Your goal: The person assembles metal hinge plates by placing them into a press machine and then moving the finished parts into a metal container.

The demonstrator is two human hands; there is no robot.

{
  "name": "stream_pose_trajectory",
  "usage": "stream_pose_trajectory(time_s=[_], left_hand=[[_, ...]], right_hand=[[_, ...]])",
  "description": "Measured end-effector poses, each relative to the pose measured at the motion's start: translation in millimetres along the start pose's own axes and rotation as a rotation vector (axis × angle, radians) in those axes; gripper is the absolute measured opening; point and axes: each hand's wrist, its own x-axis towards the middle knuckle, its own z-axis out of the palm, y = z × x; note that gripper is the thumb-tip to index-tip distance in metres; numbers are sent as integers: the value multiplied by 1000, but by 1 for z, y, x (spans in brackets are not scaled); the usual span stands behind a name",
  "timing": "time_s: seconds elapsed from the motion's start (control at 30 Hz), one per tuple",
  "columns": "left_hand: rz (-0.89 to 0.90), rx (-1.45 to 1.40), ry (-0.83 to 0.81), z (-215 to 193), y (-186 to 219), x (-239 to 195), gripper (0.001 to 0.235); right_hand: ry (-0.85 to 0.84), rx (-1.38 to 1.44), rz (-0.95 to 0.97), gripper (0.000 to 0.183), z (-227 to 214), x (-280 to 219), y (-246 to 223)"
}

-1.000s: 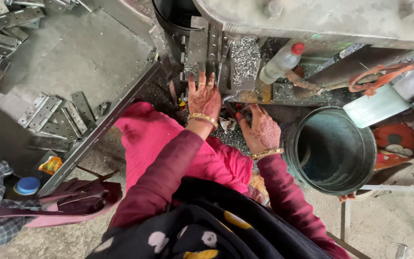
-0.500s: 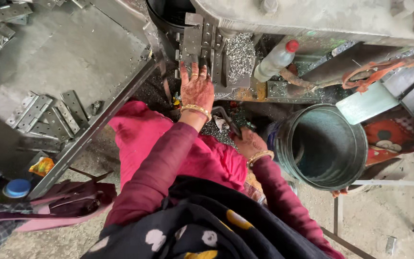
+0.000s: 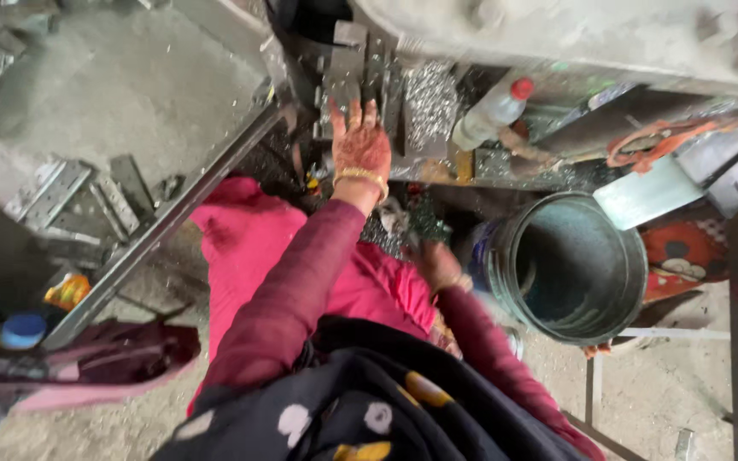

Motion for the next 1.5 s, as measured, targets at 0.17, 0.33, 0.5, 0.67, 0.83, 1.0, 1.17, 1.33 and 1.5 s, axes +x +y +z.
stream_pose_trajectory(time_s=[0.17,0.33,0.5,0.67,0.83,1.0,1.17,1.33,1.5], left_hand=[[4,-102,-107,-18,-7,-6,40],[-5,86,-142,-13,-8,22,39],[-18,-103,53,12,-11,21,49],[2,-102,-156,1,-16,42,42],[-19,0,-178,-11,-10,57,41],[-41,3,-142,-14,-10,56,45],[-49,-7,-182,-2,-5,47,49],[-45,2,-184,-8,-15,48,49],[30,-56,-153,-4,-10,13,46]], right_hand=[[53,-155,-70,44,-1,-2,-23],[-138,-232,180,44,-36,-6,-64],[79,-168,-68,44,2,-10,-43],[-4,-166,-63,43,-35,5,-32],[156,-315,-150,49,-11,-2,-31],[86,-193,-185,49,-32,13,-45],[-81,-219,55,55,-21,3,-31],[127,-243,-74,53,15,-4,-26],[394,-20,-135,50,-73,-48,-118]])
